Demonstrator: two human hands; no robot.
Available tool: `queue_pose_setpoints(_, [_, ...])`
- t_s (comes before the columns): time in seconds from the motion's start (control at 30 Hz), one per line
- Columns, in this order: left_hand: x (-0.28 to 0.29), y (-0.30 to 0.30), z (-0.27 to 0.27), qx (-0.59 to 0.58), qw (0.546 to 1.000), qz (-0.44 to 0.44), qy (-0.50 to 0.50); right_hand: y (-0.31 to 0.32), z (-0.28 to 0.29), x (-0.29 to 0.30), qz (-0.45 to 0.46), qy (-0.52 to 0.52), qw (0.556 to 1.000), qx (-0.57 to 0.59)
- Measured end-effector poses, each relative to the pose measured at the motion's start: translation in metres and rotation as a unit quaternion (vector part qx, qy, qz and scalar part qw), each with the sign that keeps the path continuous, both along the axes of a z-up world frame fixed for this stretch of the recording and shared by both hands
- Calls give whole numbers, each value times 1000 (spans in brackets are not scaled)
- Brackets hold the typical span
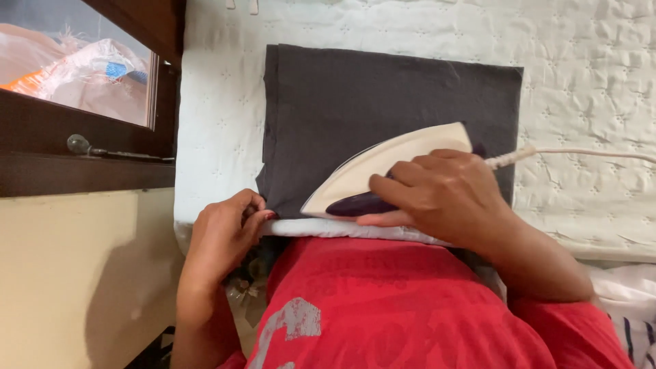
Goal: The person irons a dark gray t-shirt on a white ironing board. They smooth the fabric, iron the front and back, fold the shirt, and iron the folded edges before placing it aside.
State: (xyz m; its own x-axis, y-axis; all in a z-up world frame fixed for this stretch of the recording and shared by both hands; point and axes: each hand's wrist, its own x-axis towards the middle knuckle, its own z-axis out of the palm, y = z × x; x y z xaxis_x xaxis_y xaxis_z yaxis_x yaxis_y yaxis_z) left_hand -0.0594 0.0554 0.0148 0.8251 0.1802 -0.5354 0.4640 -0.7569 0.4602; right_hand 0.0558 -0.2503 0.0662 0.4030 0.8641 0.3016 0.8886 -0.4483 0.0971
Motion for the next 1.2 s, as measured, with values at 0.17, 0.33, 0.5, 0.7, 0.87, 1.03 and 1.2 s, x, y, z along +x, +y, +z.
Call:
queue_pose_setpoints(0.17, [6,-2,4,33,998,-36,29,-1,4,-5,45,78,996,11])
queue_pose_setpoints(0.33, [12,-2,9,20,997,-13,75,-68,11,-22,-91,44,994,-42])
queue_pose_setpoints(0.5, [17,-1,8,34,996,-10,87,-169,-10,-43,-216,50,972,-70])
queue_pose_setpoints(0.7, [23,-3,1,48,998,12,24,-190,-17,-49,-289,58,955,-34])
queue_pose_setpoints(0.87, [24,0,-15,48,999,-14,-15,-117,-3,-35,-206,37,978,17])
queue_pose_setpoints(1.03, [24,7,-20,64,998,12,24,-113,1,-32,-183,49,982,2])
queue_pose_setpoints(1.2, [31,13,-13,64,997,-1,49,-199,-22,-41,-328,37,942,-53])
